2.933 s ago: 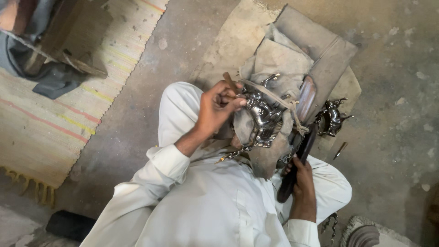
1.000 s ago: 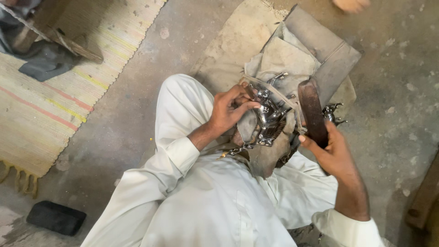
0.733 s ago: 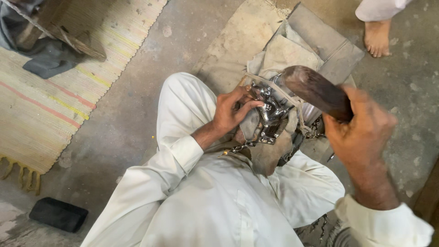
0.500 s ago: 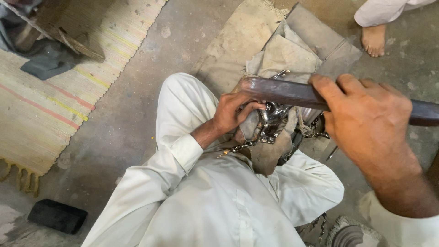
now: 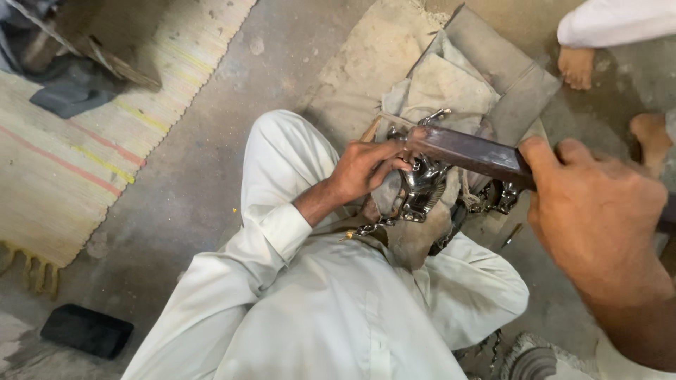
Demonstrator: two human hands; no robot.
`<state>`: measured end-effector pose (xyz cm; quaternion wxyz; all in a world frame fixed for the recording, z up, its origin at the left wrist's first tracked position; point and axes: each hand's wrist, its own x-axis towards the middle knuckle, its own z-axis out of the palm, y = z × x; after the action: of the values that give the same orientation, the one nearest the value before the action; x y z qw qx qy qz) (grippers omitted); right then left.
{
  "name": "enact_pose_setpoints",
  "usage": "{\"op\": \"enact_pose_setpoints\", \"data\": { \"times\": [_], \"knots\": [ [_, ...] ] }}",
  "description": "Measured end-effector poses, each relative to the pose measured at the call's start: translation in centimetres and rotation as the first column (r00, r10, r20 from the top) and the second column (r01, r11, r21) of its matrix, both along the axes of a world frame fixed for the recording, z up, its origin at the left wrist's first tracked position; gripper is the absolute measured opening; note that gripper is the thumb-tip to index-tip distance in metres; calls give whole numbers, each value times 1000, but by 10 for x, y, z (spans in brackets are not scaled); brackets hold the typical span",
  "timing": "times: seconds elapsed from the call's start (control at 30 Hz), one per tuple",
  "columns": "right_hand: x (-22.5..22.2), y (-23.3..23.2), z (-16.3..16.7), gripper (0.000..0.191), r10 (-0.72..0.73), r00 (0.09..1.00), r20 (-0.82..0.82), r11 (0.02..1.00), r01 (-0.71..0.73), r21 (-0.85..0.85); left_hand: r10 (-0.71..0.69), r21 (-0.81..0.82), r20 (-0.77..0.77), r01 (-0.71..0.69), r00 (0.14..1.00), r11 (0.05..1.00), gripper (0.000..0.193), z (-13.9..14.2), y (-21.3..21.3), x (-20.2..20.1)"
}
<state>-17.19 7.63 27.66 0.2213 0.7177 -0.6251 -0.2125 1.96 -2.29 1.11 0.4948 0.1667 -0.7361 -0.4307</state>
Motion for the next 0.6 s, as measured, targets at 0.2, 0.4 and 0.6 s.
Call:
{"op": "enact_pose_setpoints", "data": {
  "times": [0.2, 0.4, 0.6],
  "knots": [
    [-1, -2, 10, 45, -2, 984, 180, 1000, 3, -3, 58, 247, -88, -35, 994, 968, 21, 0, 8, -1],
    [-12, -8, -7, 40, 121, 982, 143, 992, -113, -64, 66, 184, -37, -58, 997, 981, 28, -8, 9, -5],
    [0, -13, -3, 36, 222, 936, 275, 969, -179, -171, 158, 82, 23, -160, 987, 984, 32, -14, 13, -7]
  ]
}}
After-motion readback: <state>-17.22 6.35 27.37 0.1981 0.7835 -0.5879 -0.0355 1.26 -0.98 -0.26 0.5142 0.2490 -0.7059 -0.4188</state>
